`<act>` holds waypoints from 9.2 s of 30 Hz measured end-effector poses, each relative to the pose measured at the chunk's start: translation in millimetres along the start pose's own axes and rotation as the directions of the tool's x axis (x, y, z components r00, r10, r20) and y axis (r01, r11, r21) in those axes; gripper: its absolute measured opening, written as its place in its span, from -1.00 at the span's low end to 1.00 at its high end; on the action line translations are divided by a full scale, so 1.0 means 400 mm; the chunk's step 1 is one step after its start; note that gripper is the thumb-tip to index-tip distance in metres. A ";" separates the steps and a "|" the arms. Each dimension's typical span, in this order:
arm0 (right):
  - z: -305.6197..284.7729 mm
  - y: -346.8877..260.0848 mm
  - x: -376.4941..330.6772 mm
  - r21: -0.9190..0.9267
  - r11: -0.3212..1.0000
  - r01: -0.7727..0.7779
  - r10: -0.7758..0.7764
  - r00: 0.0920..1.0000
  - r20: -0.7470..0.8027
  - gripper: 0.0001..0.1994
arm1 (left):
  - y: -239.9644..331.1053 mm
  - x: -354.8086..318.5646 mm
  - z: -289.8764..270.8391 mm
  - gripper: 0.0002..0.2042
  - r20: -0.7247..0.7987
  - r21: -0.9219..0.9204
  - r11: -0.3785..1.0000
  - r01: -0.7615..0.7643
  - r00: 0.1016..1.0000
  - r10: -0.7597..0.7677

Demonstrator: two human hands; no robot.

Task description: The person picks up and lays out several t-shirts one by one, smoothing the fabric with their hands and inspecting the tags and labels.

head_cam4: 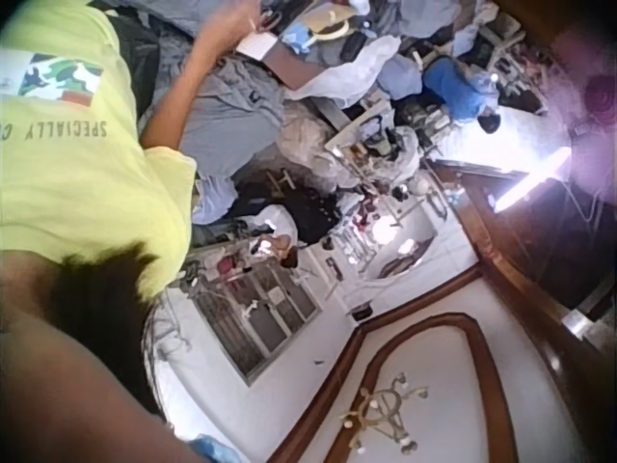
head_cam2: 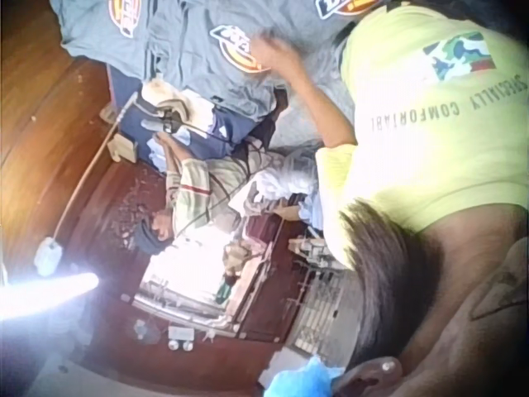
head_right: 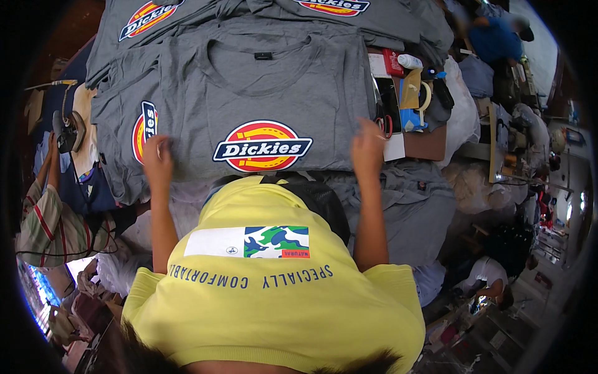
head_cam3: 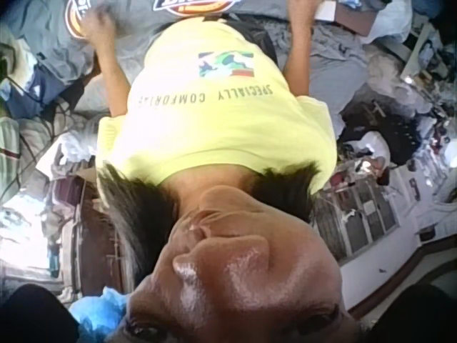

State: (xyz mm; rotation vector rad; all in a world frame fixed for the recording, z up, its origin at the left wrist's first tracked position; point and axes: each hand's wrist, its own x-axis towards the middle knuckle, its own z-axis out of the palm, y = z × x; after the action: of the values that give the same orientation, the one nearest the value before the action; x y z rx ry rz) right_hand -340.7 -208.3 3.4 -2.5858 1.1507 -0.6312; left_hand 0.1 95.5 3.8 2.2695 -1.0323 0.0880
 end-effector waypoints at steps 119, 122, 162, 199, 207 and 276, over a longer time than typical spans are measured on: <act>-0.078 0.142 -0.092 0.362 0.626 -0.691 0.480 0.707 0.519 -0.79 | -0.067 -0.106 -0.053 -0.81 0.447 -0.375 0.529 0.761 0.648 -0.616; -0.088 0.137 -0.105 0.428 0.574 -0.698 0.522 0.715 0.465 -0.83 | -0.092 -0.103 -0.045 -0.84 0.234 -0.508 0.699 0.504 0.861 -0.452; 0.202 -0.118 0.074 -0.028 0.893 0.449 -0.417 0.849 0.325 -0.49 | 0.108 0.042 0.218 -0.53 0.207 0.210 0.925 -0.316 0.939 0.273; 0.231 -0.014 0.629 -0.270 0.865 0.422 -0.422 0.905 0.064 -0.72 | 0.479 0.120 0.525 -0.39 0.540 -0.240 0.649 -0.722 0.456 0.707; 0.091 0.092 0.322 0.411 0.908 -0.079 0.134 0.985 -0.106 -0.78 | 0.490 0.347 0.648 -0.45 0.383 0.020 0.672 -0.740 0.627 0.679; -0.054 0.122 -0.090 0.197 0.921 -0.335 0.338 0.941 0.018 -0.72 | 0.034 0.020 0.123 -0.65 -0.239 0.347 0.929 0.131 0.970 -0.047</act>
State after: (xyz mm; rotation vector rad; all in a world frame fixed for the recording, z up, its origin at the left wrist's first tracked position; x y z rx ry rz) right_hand -403.9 -214.4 -6.9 -2.1520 1.4163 -0.6495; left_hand -13.3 55.4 -25.9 2.5560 -0.8423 0.5268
